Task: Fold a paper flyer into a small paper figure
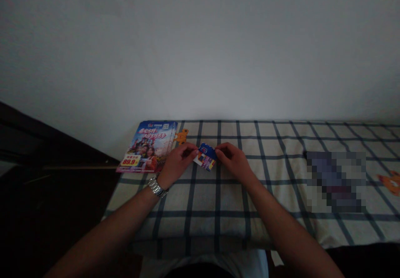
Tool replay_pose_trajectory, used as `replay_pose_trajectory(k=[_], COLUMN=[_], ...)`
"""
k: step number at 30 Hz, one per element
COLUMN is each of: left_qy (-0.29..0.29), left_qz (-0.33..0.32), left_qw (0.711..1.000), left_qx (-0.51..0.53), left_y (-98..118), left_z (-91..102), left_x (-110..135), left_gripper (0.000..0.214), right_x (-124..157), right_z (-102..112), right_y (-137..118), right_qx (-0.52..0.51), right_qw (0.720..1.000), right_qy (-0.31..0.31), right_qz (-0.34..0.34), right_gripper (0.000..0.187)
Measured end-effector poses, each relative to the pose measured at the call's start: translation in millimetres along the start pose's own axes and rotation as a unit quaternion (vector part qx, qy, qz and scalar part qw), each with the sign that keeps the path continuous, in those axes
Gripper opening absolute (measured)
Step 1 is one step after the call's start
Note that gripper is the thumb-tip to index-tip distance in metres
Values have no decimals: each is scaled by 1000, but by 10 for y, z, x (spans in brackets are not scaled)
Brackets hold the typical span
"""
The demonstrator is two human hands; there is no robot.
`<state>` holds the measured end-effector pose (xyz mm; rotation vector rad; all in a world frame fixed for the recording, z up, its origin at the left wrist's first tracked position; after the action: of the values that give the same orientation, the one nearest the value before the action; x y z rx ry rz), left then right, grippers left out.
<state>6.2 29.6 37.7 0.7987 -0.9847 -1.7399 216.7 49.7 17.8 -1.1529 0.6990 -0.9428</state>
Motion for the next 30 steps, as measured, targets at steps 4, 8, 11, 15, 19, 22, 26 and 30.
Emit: replay_pose_trajectory(k=[4, 8, 11, 15, 19, 22, 26, 30], left_qy=[1, 6, 0, -7, -14, -13, -8, 3], left_qz=[-11, -18, -28, -30, -28, -23, -31, -25], left_qw=[1000, 1000, 1000, 999, 999, 1000, 999, 1000], left_qx=[7, -8, 0, 9, -8, -8, 12, -1], left_y=[19, 8, 1, 4, 14, 9, 12, 4], left_z=[0, -1, -14, -27, -36, -37, -38, -27], left_x=[-4, -9, -10, -10, -19, -21, -8, 6], left_gripper=[18, 22, 24, 21, 19, 19, 18, 14], right_x=[0, 11, 11, 11, 8, 3, 7, 25], right_z=[24, 54, 69, 108, 132, 133, 121, 107], right_y=[2, -11, -14, 8, 34, 26, -1, -37], right_qx=[-14, -18, -24, -24, -25, -16, 7, 103], right_qw=[1000, 999, 999, 998, 998, 999, 999, 993], right_qy=[16, 33, 36, 51, 55, 52, 51, 53], right_qz=[-4, -8, -4, 5, 5, 2, 7, 19], right_gripper=[29, 28, 29, 31, 33, 31, 27, 21])
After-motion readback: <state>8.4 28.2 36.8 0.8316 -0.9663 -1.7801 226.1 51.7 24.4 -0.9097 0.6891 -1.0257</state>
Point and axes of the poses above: each hand's wrist, its own x-axis away from the middle knuckle, its own z-axis out of the back of the hand, y = z × x, the point moved 7 cm from there along -x, towards the middle knuckle, and after that the axes turned 14 degrees about -y, right-handed, at the moved point
